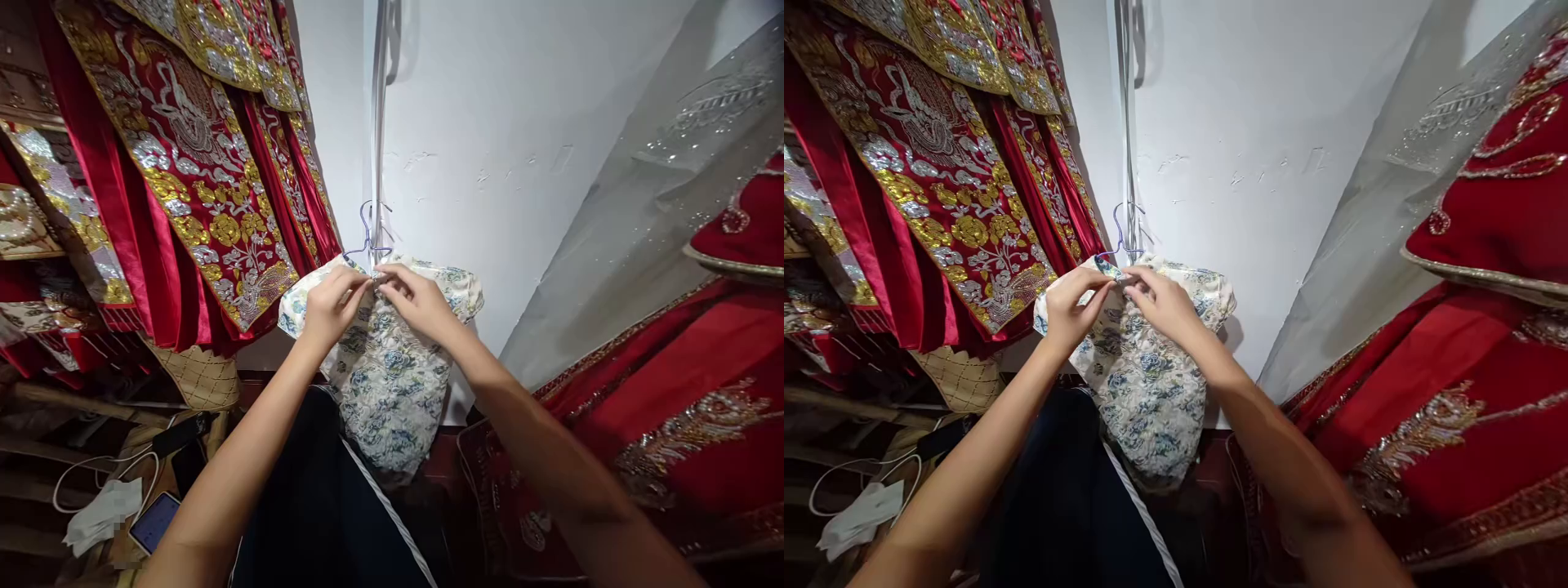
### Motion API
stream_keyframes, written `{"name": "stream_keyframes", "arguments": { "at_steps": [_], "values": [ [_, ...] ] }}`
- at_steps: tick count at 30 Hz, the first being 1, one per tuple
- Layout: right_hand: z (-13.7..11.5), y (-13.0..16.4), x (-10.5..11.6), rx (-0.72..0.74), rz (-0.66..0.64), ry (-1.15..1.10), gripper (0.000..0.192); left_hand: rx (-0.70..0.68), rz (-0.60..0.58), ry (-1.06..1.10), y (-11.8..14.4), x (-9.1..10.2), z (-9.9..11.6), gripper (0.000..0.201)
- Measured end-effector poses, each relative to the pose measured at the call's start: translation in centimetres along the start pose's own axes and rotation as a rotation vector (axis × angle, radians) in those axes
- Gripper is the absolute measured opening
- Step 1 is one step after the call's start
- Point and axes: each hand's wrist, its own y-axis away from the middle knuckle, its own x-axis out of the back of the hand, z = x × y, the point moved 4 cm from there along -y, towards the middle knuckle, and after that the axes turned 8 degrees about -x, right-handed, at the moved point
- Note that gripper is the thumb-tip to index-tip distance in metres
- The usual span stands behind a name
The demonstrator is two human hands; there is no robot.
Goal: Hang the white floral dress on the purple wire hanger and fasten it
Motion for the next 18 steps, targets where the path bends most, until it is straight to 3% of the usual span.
{"name": "stream_keyframes", "arguments": {
  "at_steps": [3,11,18],
  "values": [
    [-0.5,-2.1,-0.4,0.062,-0.01,0.072,0.01,-0.032,0.001,-0.04,1.1,0.4,-0.4,0.011],
    [0.8,-1.1,-1.9,0.028,-0.097,0.029,0.008,0.001,-0.093,-0.089,5.3,-1.3,-0.8,0.01],
    [-0.4,-1.0,-1.8,0.119,-0.102,0.136,0.017,0.111,-0.012,-0.083,4.3,-1.3,-0.6,0.009]
  ]
}}
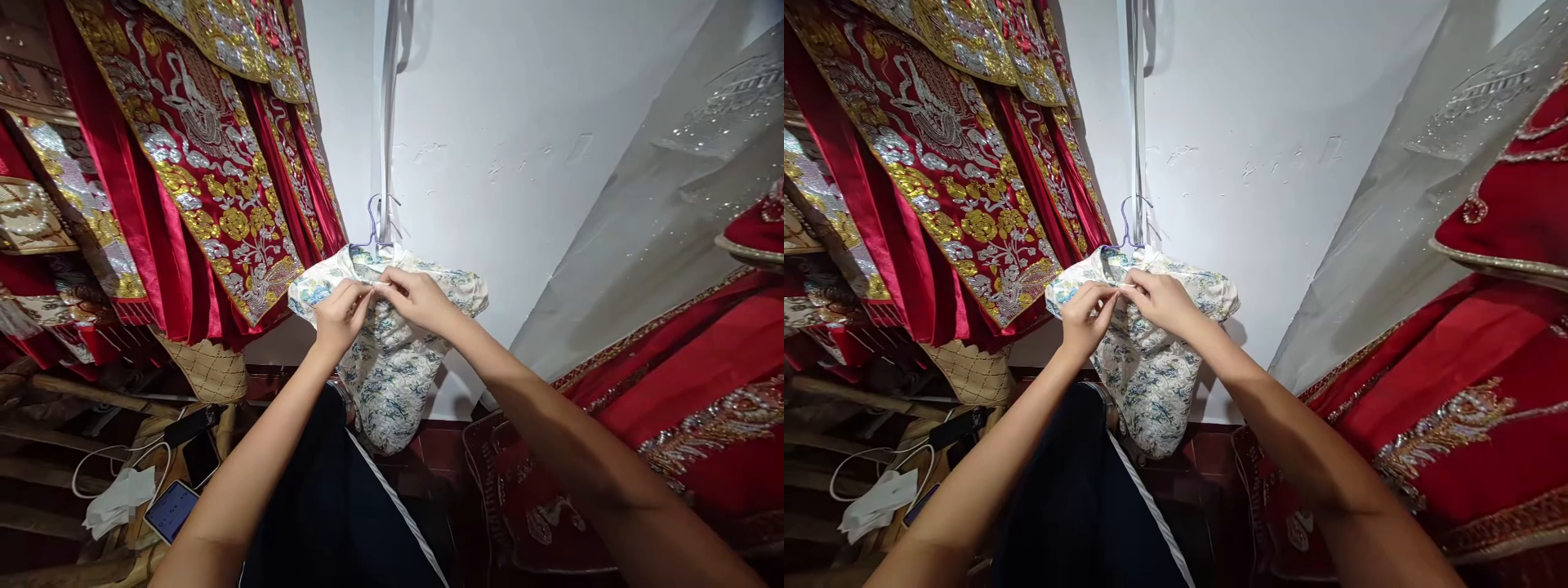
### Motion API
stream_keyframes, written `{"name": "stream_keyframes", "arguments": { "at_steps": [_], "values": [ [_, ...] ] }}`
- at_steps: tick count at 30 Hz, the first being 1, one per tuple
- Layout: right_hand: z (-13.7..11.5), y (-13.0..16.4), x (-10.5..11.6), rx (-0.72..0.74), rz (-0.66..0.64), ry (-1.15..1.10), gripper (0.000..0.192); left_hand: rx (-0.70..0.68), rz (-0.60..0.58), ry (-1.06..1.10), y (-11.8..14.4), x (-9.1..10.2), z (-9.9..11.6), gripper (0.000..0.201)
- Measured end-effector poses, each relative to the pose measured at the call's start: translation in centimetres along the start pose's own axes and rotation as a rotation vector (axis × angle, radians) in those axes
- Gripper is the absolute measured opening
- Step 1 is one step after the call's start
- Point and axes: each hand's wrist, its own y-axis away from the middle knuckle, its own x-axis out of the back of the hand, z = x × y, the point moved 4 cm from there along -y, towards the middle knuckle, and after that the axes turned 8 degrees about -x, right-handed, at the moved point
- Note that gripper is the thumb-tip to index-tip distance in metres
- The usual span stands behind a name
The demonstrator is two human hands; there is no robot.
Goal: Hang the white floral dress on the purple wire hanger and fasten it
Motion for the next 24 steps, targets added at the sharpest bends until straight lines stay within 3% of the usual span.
{"name": "stream_keyframes", "arguments": {
  "at_steps": [8,18,24],
  "values": [
    [1.2,1.3,-1.1,-0.115,0.169,-0.152,0.023,-0.062,-0.105,-0.065,1.0,-2.2,0.9,0.012],
    [0.5,1.0,-1.1,-0.098,0.163,-0.246,0.026,-0.107,-0.004,-0.141,0.8,-2.6,1.0,0.013],
    [0.5,0.3,-0.8,-0.13,0.163,-0.53,0.034,-0.058,0.048,-0.023,-1.0,-1.2,0.6,0.01]
  ]
}}
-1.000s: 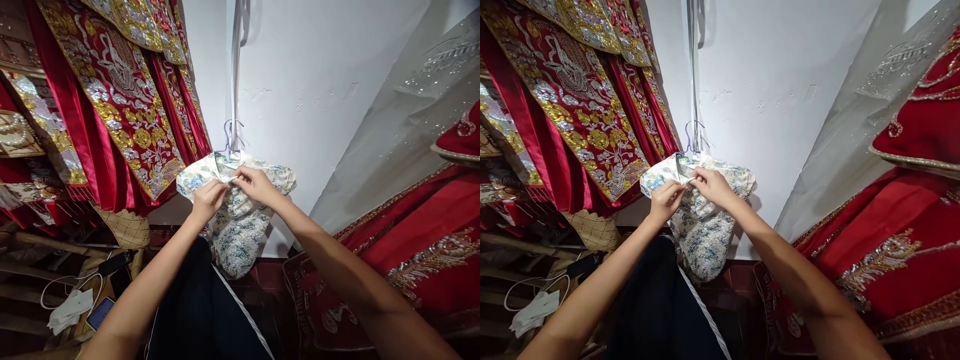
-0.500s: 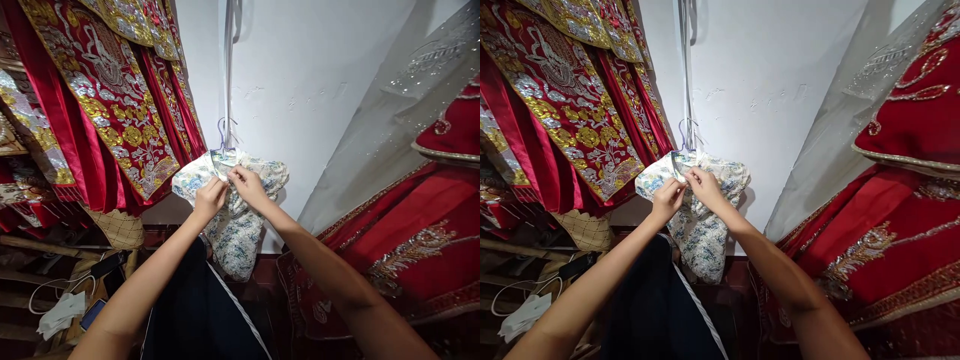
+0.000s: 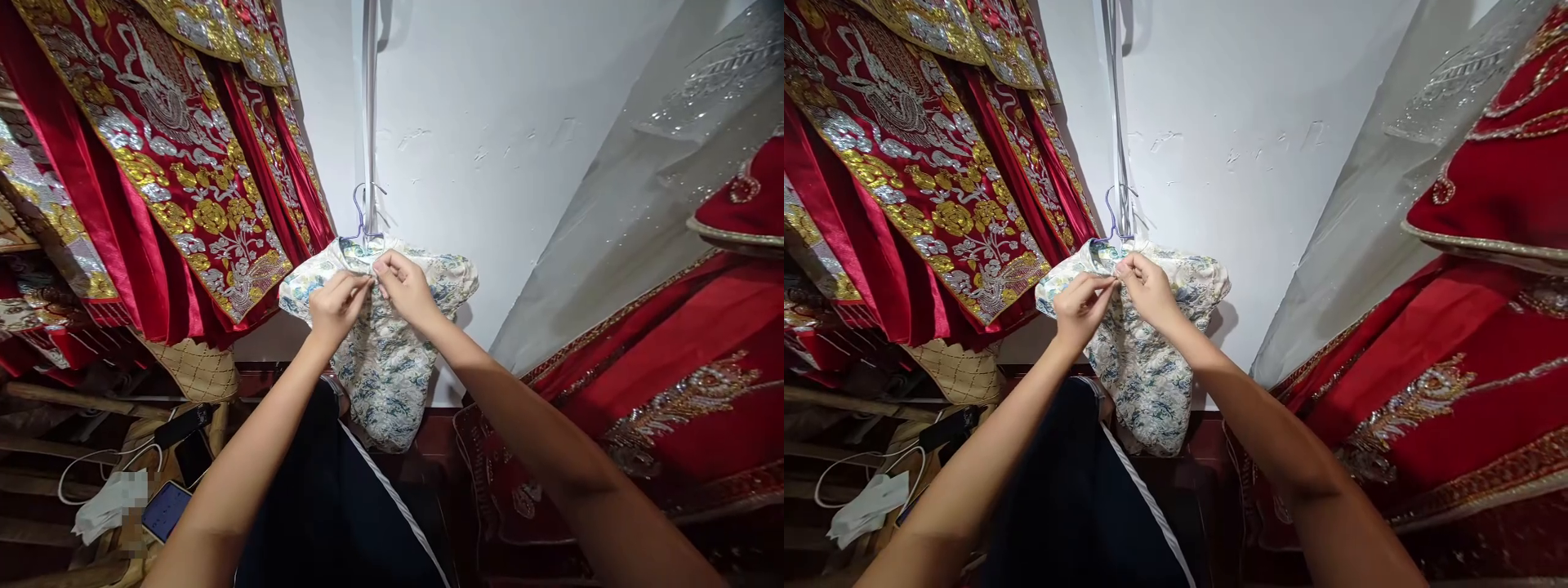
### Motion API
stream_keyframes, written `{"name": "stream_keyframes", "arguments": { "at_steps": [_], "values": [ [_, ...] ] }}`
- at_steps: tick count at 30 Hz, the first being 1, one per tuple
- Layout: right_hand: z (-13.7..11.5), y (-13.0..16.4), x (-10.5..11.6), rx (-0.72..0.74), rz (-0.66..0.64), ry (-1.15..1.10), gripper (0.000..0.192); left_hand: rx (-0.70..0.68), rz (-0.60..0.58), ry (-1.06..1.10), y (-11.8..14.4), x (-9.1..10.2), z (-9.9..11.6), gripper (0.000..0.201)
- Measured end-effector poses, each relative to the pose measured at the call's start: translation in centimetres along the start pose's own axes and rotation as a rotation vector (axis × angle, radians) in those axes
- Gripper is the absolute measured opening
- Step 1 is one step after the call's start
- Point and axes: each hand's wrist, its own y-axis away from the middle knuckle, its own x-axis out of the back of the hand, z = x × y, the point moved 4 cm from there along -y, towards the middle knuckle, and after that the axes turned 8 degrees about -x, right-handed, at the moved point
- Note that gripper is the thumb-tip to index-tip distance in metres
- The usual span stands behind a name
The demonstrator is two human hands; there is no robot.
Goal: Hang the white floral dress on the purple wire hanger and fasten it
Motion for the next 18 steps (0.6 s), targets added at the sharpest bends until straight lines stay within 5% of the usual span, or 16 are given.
{"name": "stream_keyframes", "arguments": {
  "at_steps": [11,18],
  "values": [
    [0.9,-0.6,-0.2,-0.037,0.054,-0.036,0.044,-0.051,-0.209,-0.027,-0.1,-0.2,0.1,0.017],
    [0.0,-0.4,-0.4,0.077,0.055,0.085,0.033,-0.044,-0.184,-0.052,0.0,-0.3,-0.2,0.016]
  ]
}}
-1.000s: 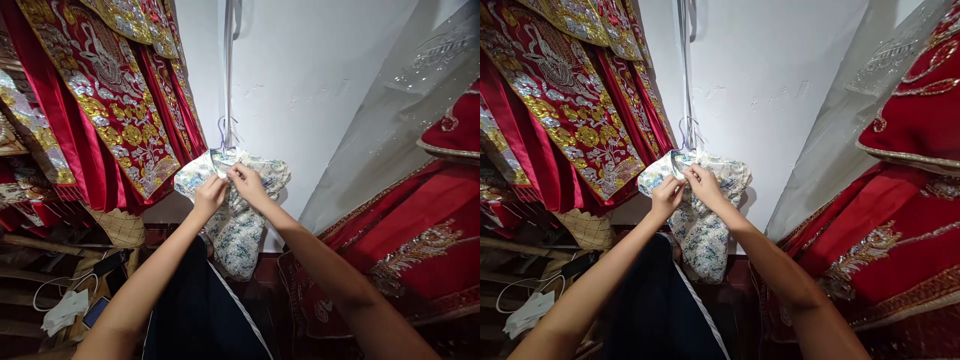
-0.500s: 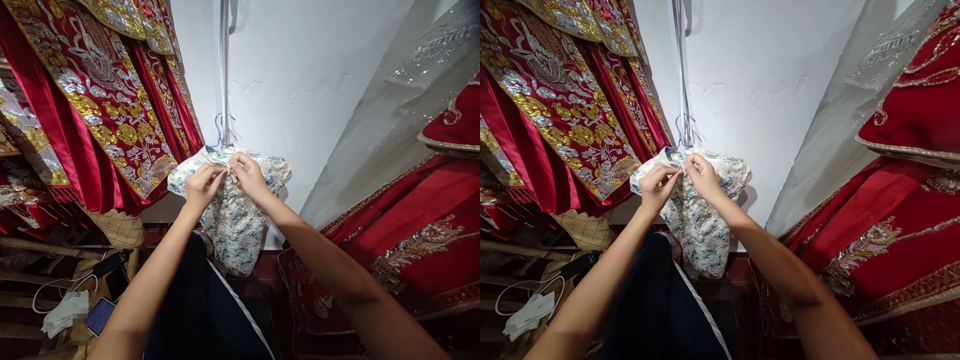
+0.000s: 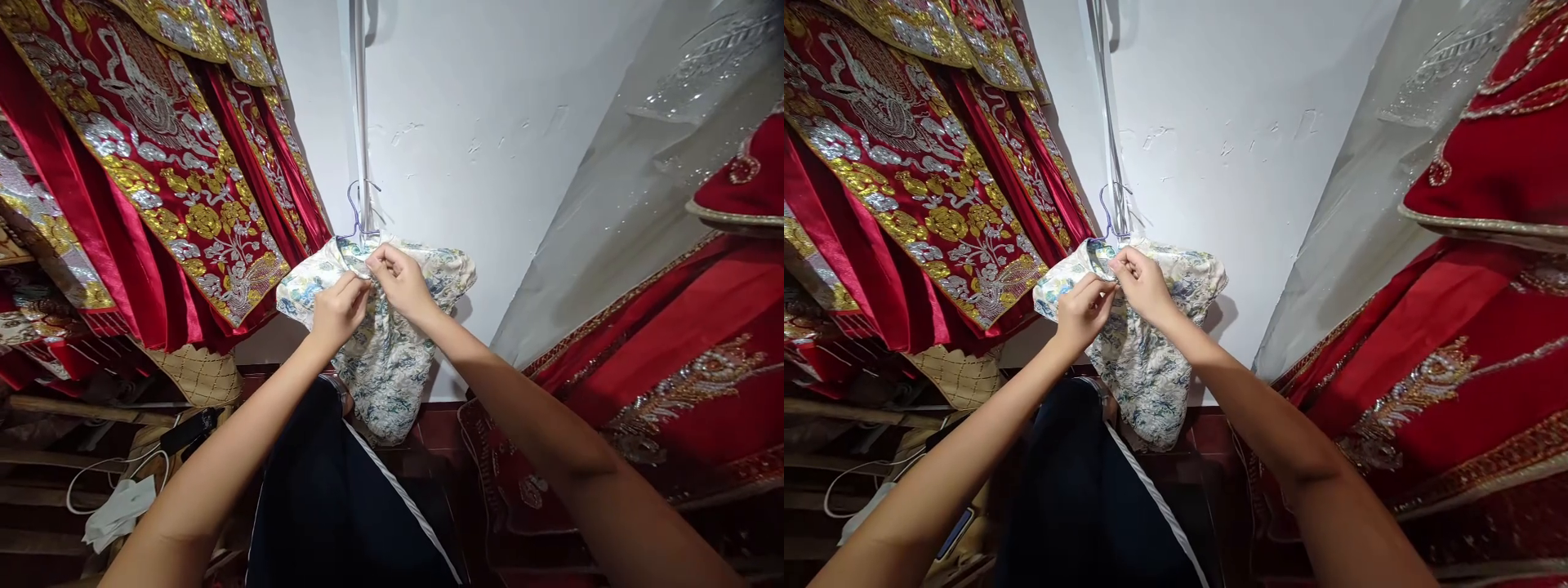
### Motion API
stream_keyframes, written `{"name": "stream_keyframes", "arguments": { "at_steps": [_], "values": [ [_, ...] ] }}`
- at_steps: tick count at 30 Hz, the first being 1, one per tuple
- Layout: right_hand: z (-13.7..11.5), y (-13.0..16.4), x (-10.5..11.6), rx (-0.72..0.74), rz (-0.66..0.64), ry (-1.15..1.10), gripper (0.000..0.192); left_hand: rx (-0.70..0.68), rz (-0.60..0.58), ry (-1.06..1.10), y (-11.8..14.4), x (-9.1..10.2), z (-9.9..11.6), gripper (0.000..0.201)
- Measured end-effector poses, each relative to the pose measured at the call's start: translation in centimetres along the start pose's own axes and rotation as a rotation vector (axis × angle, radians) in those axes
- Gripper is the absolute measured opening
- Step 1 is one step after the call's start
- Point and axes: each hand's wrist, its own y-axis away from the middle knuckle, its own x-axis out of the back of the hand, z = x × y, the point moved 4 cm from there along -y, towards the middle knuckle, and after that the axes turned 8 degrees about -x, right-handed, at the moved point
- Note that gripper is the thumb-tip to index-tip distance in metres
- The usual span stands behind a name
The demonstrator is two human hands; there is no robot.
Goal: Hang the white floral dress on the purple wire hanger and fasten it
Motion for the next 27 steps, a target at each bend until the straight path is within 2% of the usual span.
{"name": "stream_keyframes", "arguments": {
  "at_steps": [3,5,8,10,13,16,20,22,24,27],
  "values": [
    [-1.3,0.2,0.6,0.057,-0.02,0.078,0.03,-0.01,-0.025,-0.035,-0.2,-0.3,-0.1,0.016],
    [-2.6,0.0,1.4,0.127,0.002,0.093,0.029,-0.037,-0.11,-0.058,0.3,-1.2,0.2,0.016],
    [-4.3,-0.7,3.0,0.2,0.104,0.068,0.03,-0.105,-0.277,-0.063,2.2,-2.9,1.7,0.019],
    [-4.9,-1.1,4.2,0.205,0.175,0.05,0.034,-0.127,-0.324,-0.047,3.4,-3.5,2.7,0.021],
    [-4.9,-0.8,6.3,0.147,0.231,0.016,0.041,-0.122,-0.3,0.021,4.3,-3.4,3.3,0.017],
    [-4.4,0.9,8.3,0.052,0.228,-0.022,0.043,-0.101,-0.299,0.075,3.9,-2.9,3.2,0.015],
    [-3.6,3.5,11.0,-0.069,0.214,-0.148,0.037,-0.211,-0.439,0.12,3.8,-2.5,4.5,0.019],
    [-2.9,4.3,12.2,-0.147,0.23,-0.263,0.033,-0.26,-0.468,0.149,4.0,-2.1,5.5,0.02],
    [-2.1,4.7,13.2,-0.235,0.233,-0.406,0.034,-0.209,-0.417,0.151,3.6,-1.6,5.6,0.021],
    [-1.9,4.7,13.9,-0.291,0.225,-0.622,0.037,0.008,-0.3,0.066,2.0,-0.8,3.4,0.033]
  ]
}}
